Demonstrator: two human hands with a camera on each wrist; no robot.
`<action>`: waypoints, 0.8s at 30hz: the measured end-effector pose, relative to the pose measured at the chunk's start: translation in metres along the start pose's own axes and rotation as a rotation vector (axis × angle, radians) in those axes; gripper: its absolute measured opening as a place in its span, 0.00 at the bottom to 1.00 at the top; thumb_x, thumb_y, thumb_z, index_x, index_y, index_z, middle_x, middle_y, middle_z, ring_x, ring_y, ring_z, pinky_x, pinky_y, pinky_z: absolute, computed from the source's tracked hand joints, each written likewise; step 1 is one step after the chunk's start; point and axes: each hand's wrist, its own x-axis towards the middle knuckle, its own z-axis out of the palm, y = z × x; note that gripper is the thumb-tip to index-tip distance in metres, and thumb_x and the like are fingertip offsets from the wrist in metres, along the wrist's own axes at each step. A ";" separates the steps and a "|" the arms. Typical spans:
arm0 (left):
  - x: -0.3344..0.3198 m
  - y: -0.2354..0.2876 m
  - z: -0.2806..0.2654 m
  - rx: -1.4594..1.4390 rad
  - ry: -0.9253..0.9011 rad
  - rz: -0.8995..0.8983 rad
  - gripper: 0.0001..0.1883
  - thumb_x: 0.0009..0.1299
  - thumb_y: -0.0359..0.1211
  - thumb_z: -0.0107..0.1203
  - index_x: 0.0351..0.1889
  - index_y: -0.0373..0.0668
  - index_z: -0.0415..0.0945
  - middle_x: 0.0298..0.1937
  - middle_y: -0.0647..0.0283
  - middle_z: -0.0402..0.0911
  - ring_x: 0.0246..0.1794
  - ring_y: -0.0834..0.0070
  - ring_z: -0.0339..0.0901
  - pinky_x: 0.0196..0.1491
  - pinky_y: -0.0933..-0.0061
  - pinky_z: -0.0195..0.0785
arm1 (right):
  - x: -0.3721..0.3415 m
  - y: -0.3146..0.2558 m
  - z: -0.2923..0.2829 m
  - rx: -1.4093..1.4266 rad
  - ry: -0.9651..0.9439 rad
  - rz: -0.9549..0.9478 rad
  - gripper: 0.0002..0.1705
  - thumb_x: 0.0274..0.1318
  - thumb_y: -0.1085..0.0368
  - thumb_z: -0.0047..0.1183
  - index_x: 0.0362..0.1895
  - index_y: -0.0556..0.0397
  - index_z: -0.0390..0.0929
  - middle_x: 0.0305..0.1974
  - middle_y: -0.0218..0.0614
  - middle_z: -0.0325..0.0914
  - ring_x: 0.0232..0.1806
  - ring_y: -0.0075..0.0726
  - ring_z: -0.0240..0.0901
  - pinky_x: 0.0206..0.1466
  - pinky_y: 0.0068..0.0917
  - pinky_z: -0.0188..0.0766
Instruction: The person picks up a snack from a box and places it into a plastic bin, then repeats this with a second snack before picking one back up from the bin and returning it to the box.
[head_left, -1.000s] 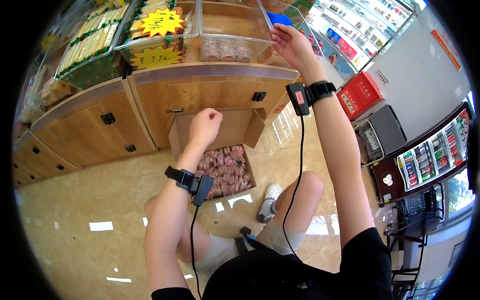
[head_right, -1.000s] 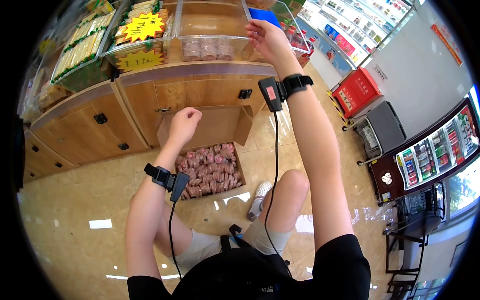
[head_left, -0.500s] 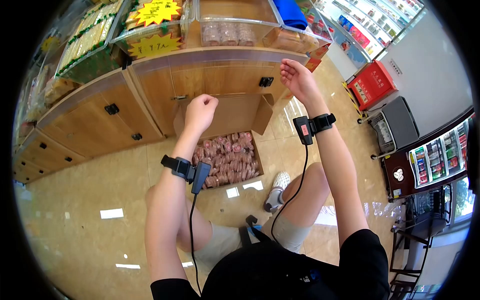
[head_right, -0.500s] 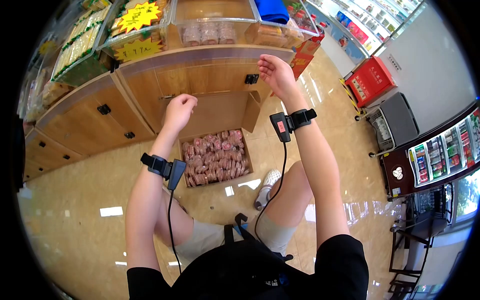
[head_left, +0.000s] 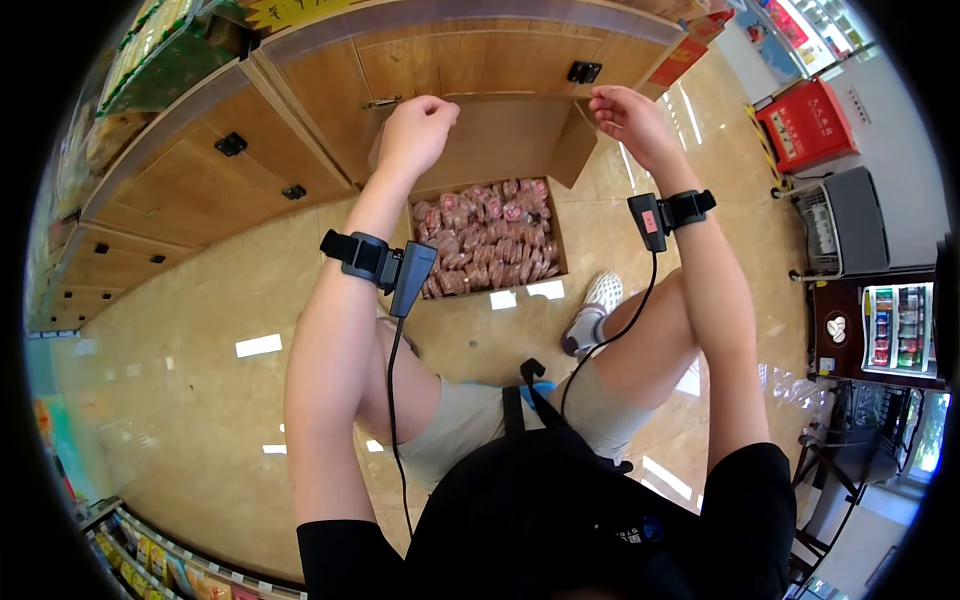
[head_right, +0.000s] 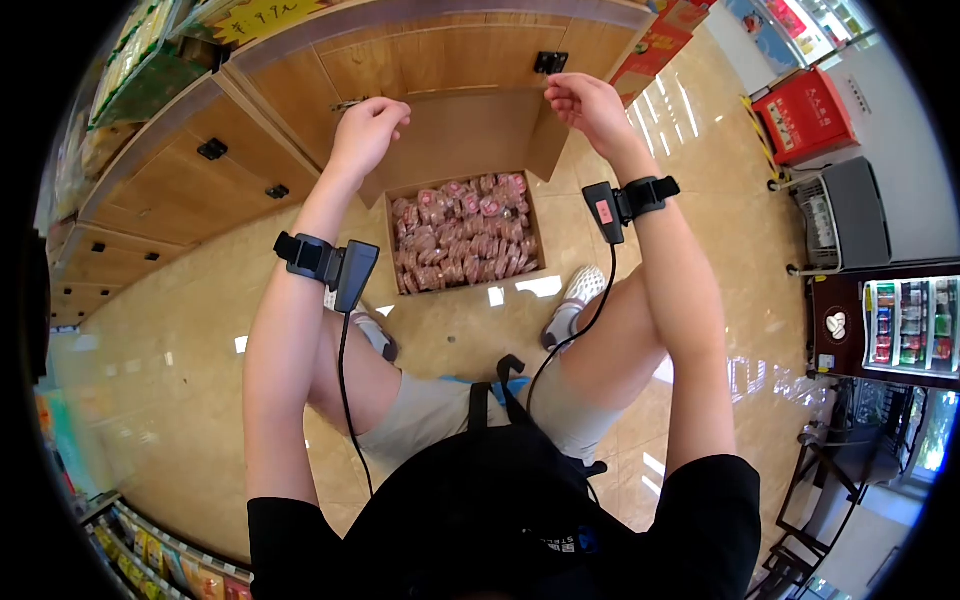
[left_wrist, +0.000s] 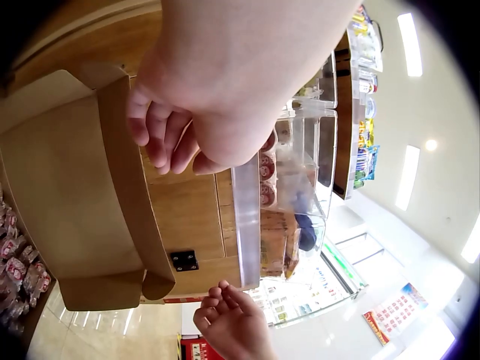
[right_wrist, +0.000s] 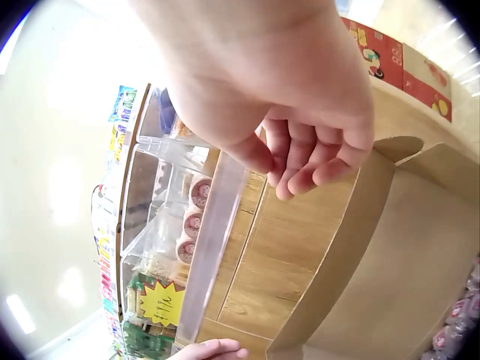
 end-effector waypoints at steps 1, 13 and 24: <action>0.000 -0.001 0.002 -0.006 -0.006 0.000 0.15 0.61 0.43 0.52 0.32 0.42 0.82 0.28 0.63 0.82 0.31 0.72 0.79 0.36 0.71 0.69 | 0.002 0.004 -0.001 -0.012 -0.021 0.000 0.13 0.63 0.61 0.45 0.44 0.55 0.75 0.35 0.27 0.76 0.36 0.20 0.70 0.43 0.20 0.69; -0.005 -0.007 -0.006 -0.012 -0.073 -0.045 0.13 0.63 0.41 0.54 0.30 0.41 0.80 0.27 0.68 0.81 0.28 0.81 0.76 0.35 0.77 0.67 | 0.011 0.045 0.013 -0.390 -0.093 0.204 0.14 0.62 0.57 0.46 0.42 0.51 0.78 0.34 0.25 0.77 0.34 0.17 0.71 0.39 0.17 0.68; -0.016 0.003 -0.013 0.030 -0.152 -0.158 0.11 0.66 0.39 0.53 0.37 0.44 0.81 0.35 0.71 0.81 0.31 0.85 0.70 0.35 0.82 0.62 | 0.015 0.049 0.012 -0.446 -0.115 0.105 0.13 0.59 0.55 0.48 0.37 0.48 0.80 0.32 0.22 0.78 0.32 0.15 0.71 0.36 0.17 0.69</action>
